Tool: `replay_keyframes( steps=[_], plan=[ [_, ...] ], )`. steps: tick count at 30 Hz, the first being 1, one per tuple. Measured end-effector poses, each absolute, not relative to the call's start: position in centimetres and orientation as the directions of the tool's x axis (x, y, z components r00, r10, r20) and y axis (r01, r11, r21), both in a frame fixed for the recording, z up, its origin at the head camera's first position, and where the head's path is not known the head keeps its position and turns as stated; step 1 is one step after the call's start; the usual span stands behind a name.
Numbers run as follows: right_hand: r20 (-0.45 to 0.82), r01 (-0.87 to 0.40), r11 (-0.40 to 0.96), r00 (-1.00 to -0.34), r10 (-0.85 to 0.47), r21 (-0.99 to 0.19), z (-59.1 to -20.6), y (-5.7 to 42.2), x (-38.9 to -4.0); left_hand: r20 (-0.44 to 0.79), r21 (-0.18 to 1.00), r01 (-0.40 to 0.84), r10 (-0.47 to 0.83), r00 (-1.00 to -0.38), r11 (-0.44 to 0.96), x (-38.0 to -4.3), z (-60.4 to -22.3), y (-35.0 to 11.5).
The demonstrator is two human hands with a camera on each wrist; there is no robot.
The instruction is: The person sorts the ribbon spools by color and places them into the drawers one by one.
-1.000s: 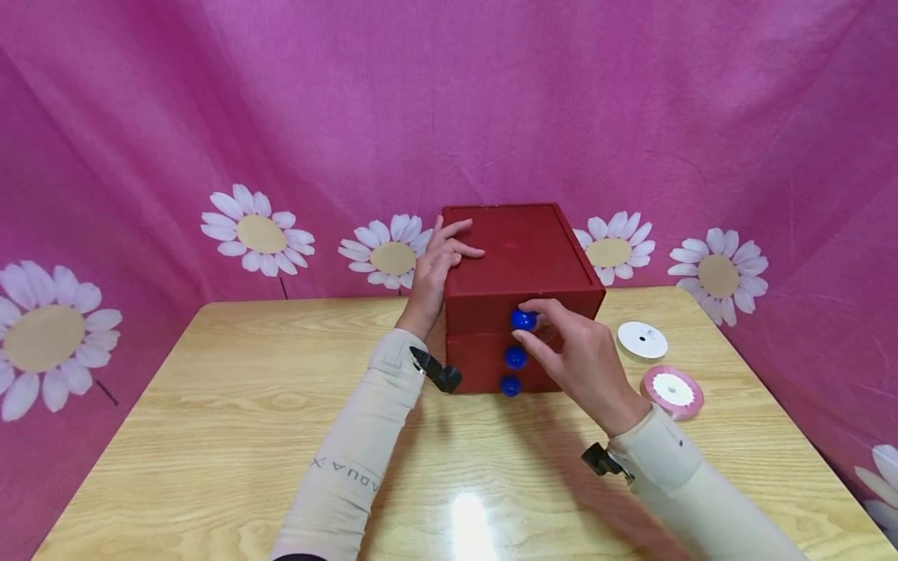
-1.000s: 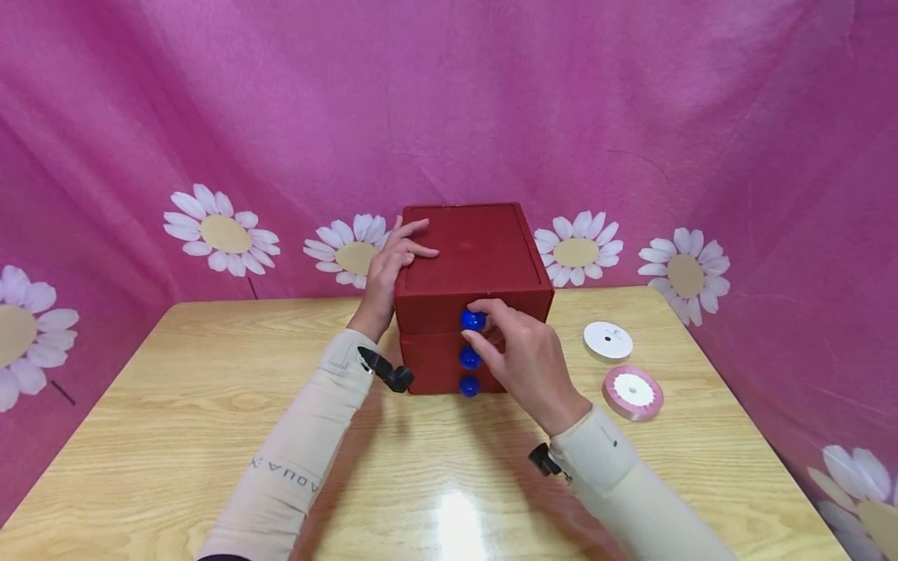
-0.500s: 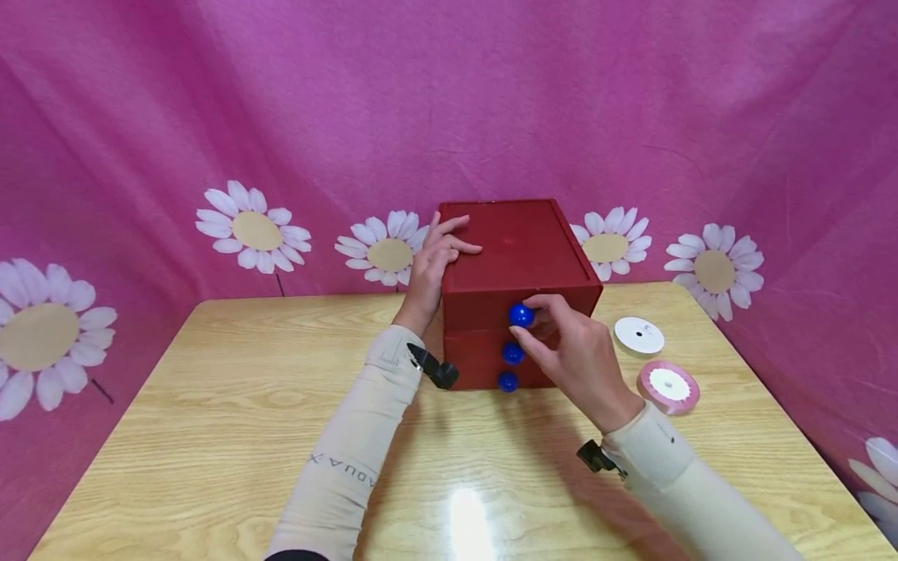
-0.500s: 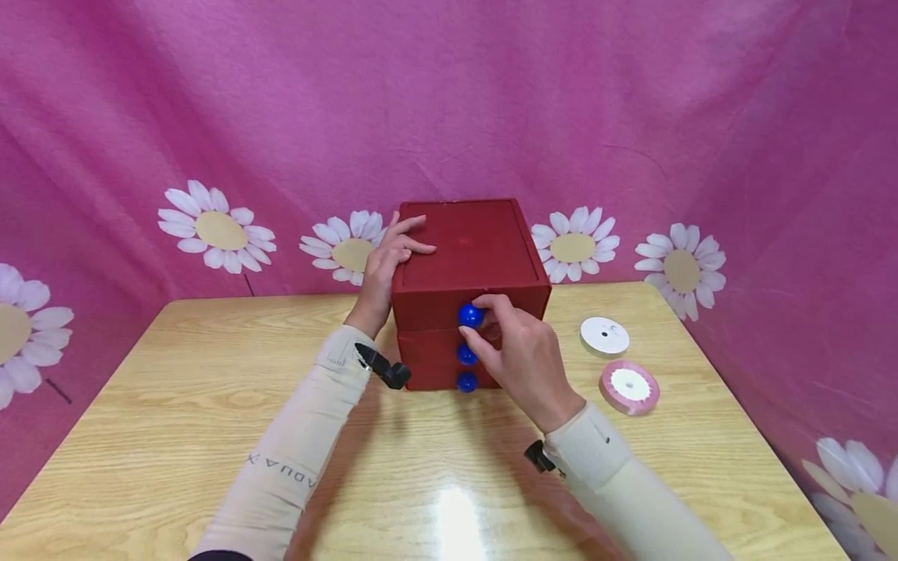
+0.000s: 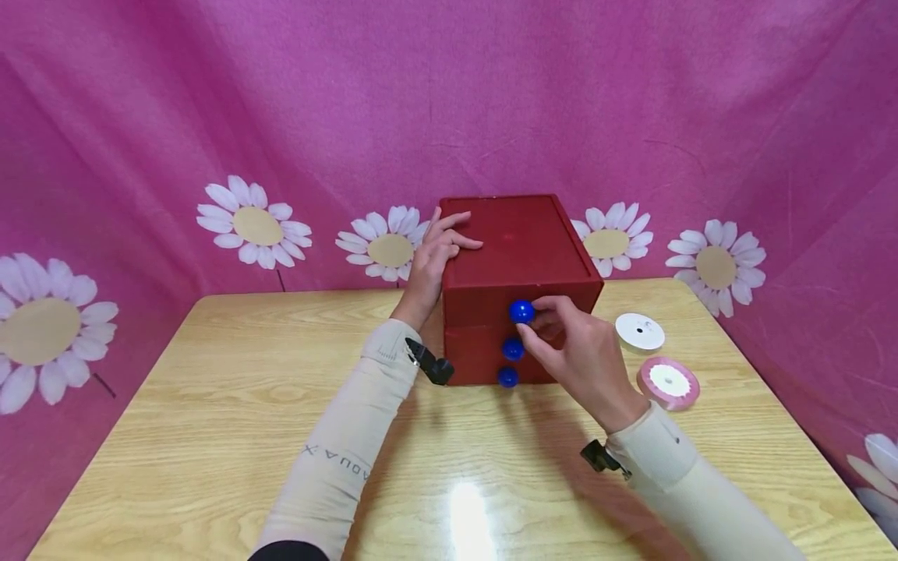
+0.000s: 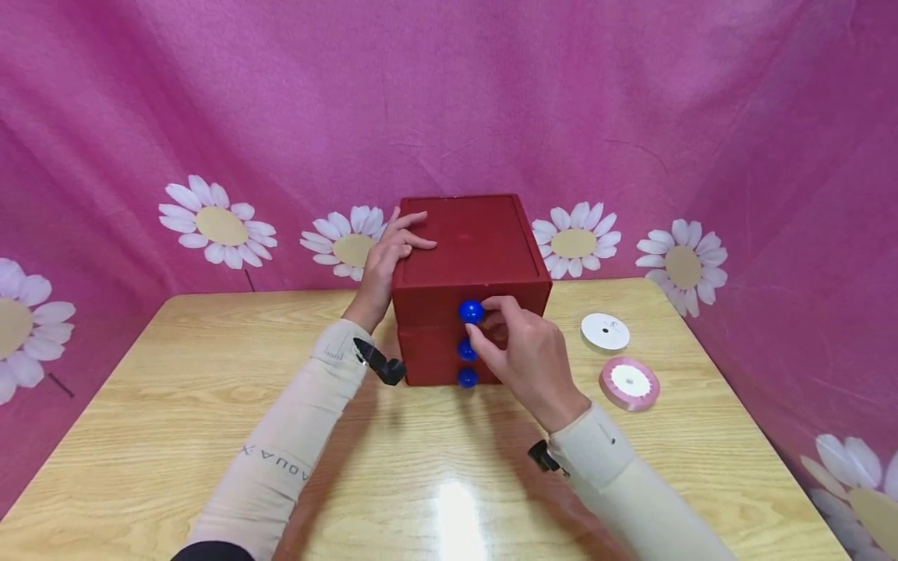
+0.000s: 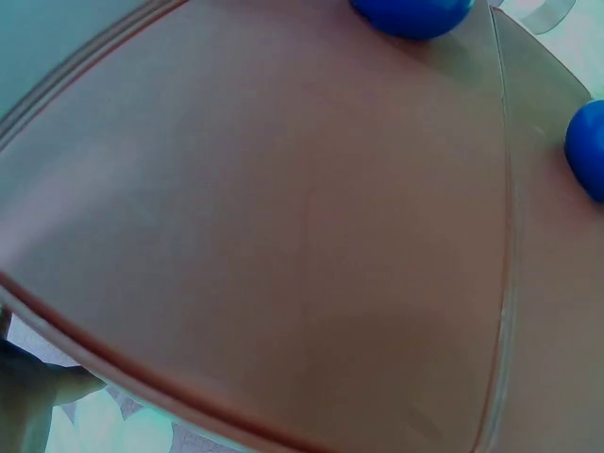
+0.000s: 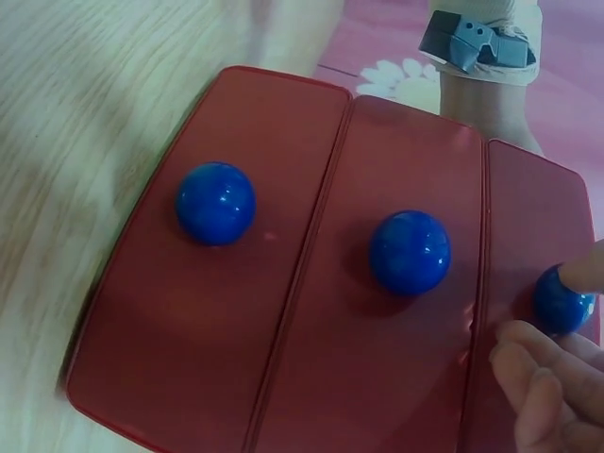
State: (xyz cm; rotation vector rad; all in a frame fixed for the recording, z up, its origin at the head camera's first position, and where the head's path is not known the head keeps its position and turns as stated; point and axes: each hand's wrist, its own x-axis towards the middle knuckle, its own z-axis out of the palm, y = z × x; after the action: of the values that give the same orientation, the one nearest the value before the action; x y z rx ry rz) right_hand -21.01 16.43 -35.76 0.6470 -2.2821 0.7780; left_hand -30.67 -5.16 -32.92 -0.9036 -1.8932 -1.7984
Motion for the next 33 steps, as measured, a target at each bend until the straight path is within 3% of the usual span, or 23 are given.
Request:
replay_keyframes(
  steps=[13,24,33],
  plan=[
    [0.571,-0.574,0.708,-0.768,-0.290,-0.412,-37.4,17.4,-20.9,0.659,0.744,0.668,0.196,-0.726,-0.026,-30.9,-32.7,-5.4],
    [0.478,-0.606,0.690,-0.777,-0.409,-0.396,-38.0,16.8,-20.8,0.646,0.756,0.654,0.189,-0.740,-0.025,-30.6,-32.6,-5.5],
    [0.449,-0.593,0.706,-0.790,-0.417,-0.388,-38.3,16.8,-20.8,0.648,0.750,0.661,0.186,-0.738,0.010,-30.7,-32.8,-5.0]
  ],
)
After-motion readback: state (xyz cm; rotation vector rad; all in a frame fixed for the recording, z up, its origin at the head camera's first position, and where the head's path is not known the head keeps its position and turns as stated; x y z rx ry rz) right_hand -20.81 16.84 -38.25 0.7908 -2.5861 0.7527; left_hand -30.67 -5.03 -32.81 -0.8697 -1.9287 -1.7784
